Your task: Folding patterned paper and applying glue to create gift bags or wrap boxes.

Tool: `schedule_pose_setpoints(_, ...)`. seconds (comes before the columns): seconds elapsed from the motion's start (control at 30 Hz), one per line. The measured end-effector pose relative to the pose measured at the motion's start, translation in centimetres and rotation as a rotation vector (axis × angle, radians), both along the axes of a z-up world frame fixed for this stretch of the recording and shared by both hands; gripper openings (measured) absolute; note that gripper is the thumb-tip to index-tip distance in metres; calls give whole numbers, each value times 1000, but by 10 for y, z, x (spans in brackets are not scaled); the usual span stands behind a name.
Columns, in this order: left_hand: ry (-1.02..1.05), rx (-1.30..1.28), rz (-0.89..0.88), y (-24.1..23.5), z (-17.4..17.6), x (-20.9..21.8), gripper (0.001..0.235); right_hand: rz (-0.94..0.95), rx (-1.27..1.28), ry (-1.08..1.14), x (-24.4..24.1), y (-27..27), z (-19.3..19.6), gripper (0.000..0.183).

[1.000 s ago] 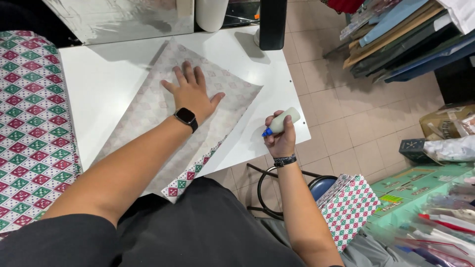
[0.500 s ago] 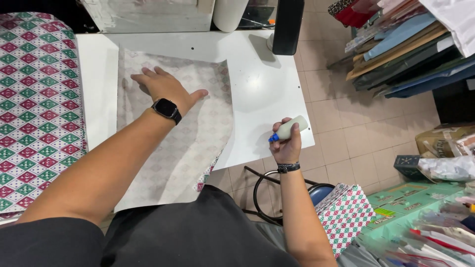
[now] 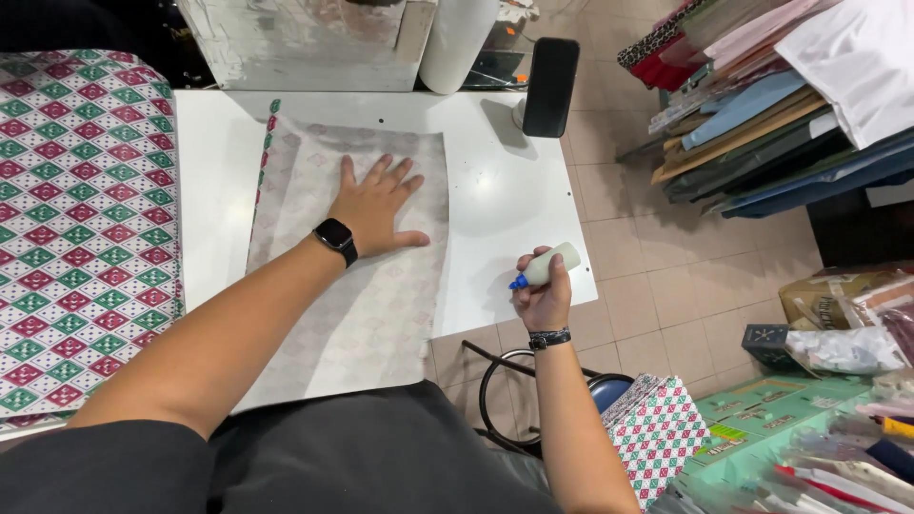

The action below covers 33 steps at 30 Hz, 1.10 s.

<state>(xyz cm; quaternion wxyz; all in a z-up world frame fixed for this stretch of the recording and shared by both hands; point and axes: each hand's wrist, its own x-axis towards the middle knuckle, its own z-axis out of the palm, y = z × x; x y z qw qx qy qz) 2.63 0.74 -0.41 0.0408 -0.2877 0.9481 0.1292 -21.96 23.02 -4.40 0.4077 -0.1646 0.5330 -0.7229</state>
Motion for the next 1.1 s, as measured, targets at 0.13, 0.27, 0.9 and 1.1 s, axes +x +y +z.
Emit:
schedule_pose_setpoints(0.13,4,-48,168,0,9,-9,104,11,43,29,5,-20,15,39)
schedule_pose_setpoints(0.27,-26,-140,212,-7,22,-19,101,64,66,120,12,-63,27,37)
schedule_pose_setpoints(0.9,-21,27,262,-38,35,-39,77,181,26,744,14,-290,5,46)
schedule_pose_setpoints(1.1,-46,82,267,-38,45,-38,87,268,130,792,9,-291,-1,48)
